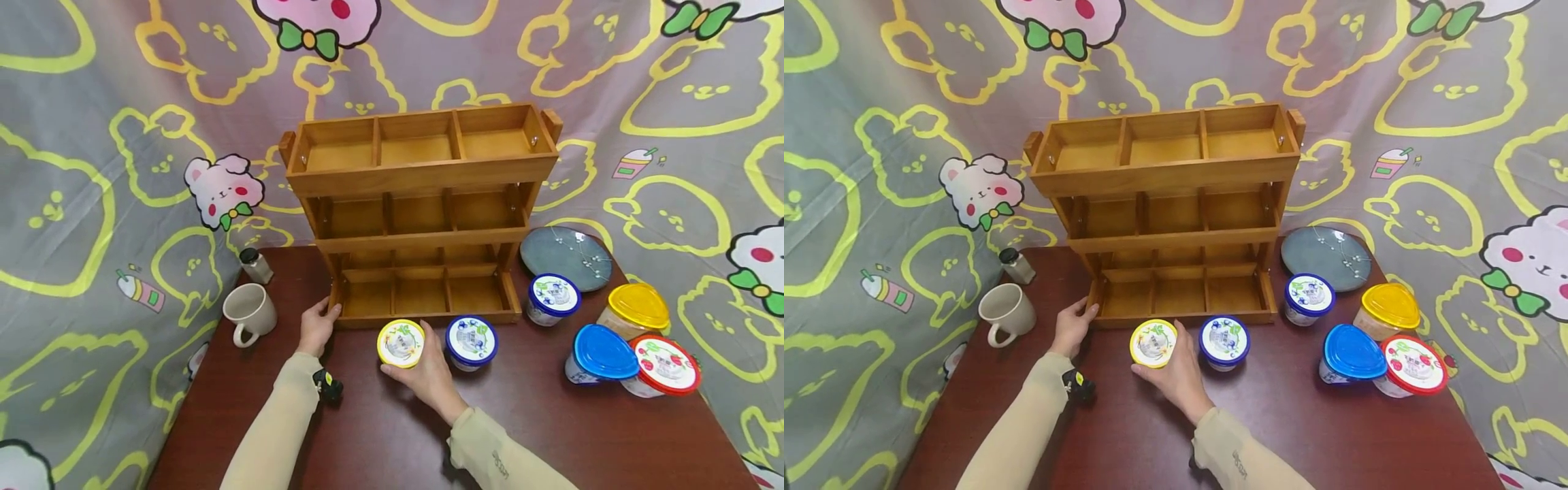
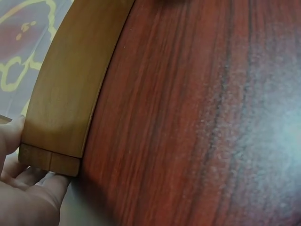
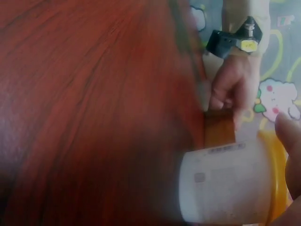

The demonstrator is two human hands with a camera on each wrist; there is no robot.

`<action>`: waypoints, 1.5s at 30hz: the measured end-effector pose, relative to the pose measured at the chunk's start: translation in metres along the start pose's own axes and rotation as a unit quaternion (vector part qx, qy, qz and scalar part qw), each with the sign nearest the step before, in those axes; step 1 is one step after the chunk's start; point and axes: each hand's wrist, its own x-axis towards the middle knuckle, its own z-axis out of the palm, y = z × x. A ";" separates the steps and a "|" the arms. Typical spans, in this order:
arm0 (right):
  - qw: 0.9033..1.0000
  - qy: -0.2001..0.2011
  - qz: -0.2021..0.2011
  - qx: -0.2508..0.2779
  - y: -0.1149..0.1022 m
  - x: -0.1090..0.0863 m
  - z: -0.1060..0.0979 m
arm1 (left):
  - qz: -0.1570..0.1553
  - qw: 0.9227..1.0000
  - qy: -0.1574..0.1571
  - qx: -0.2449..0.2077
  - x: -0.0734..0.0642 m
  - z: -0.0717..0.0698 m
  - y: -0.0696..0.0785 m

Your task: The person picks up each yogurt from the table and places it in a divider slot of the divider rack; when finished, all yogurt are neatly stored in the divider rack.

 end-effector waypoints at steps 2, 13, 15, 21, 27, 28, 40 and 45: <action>1.000 0.000 -0.003 0.002 0.002 0.002 0.002 | 0.000 1.000 0.001 -0.006 0.000 -0.001 0.000; 1.000 0.007 0.003 0.021 0.010 0.004 0.002 | -0.002 1.000 0.000 -0.017 0.001 0.000 -0.001; 1.000 -0.001 -0.007 0.021 0.010 0.006 0.000 | -0.002 1.000 0.002 -0.018 0.002 0.000 -0.002; 0.998 -0.034 -0.044 -0.001 0.009 0.011 -0.007 | -0.003 1.000 0.002 -0.015 0.002 -0.001 -0.003; 0.994 -0.074 -0.071 -0.032 -0.006 0.011 -0.024 | -0.012 1.000 0.000 -0.013 -0.001 -0.002 -0.002; 0.993 -0.082 -0.073 -0.034 -0.011 0.011 -0.029 | -0.012 1.000 0.000 -0.012 -0.001 -0.001 -0.001; 0.974 -0.143 -0.158 -0.079 -0.095 0.057 -0.106 | 0.005 1.000 0.000 -0.018 0.001 -0.003 0.002; 0.963 -0.183 -0.174 -0.096 -0.115 0.090 -0.109 | 0.000 1.000 -0.005 -0.029 0.000 -0.003 0.000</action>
